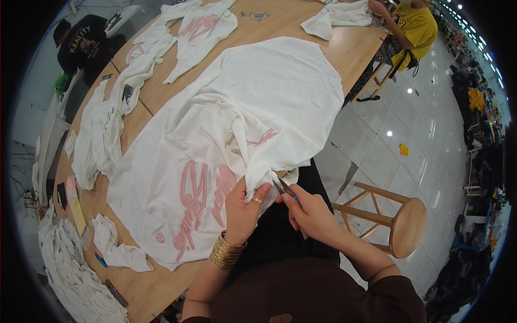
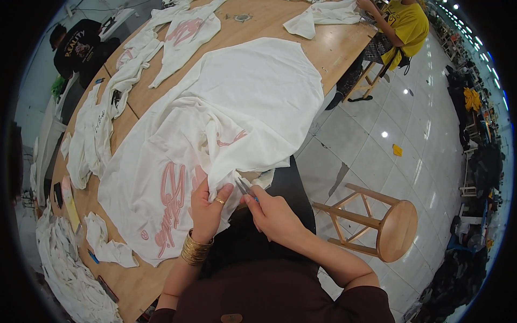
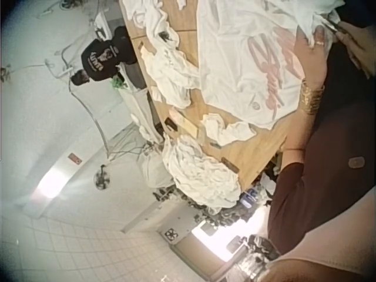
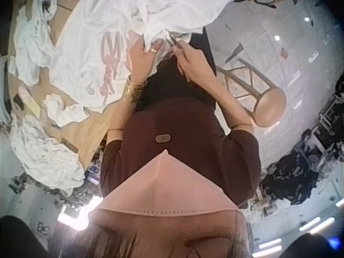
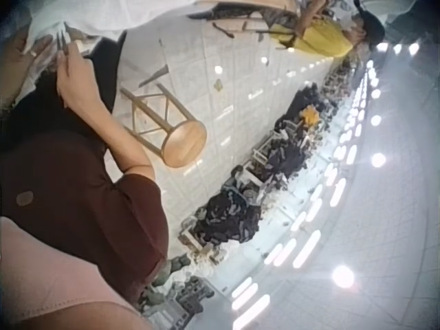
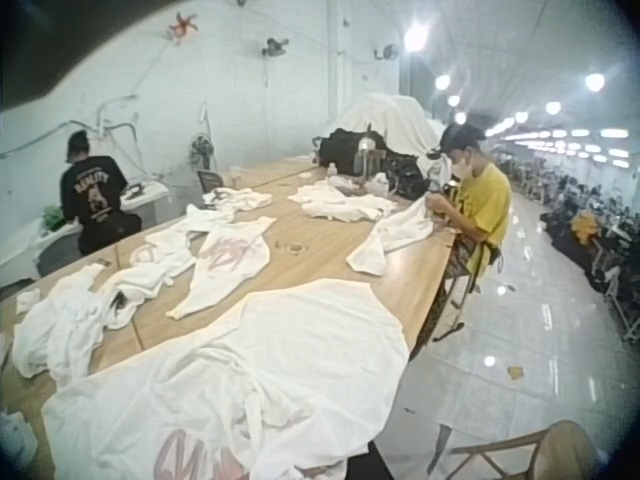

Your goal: Trimming loose threads and excess fabric from white t-shirts using thread snips.

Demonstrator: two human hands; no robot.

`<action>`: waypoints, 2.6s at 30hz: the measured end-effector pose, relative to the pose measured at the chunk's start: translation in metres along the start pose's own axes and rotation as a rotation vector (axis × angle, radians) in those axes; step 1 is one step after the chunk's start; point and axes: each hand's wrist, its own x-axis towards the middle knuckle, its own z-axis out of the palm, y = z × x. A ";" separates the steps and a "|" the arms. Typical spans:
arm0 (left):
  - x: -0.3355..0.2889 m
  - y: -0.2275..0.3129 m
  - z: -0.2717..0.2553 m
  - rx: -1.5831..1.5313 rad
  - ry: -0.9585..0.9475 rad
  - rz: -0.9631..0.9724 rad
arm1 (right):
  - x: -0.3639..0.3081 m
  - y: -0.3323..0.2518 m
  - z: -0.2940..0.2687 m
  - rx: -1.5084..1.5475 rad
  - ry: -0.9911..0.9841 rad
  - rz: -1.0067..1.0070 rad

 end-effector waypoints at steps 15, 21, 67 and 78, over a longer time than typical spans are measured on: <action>0.000 -0.002 0.002 0.011 0.017 0.055 | 0.012 0.021 0.014 0.469 0.053 -0.030; 0.000 0.001 0.002 0.019 0.018 0.050 | 0.017 0.031 0.016 0.366 0.110 -0.114; -0.004 0.002 0.008 -0.291 0.029 -0.063 | 0.004 0.027 0.018 0.323 0.150 -0.079; -0.007 0.005 0.006 -0.298 -0.001 -0.062 | 0.009 0.019 0.011 0.156 0.444 -0.200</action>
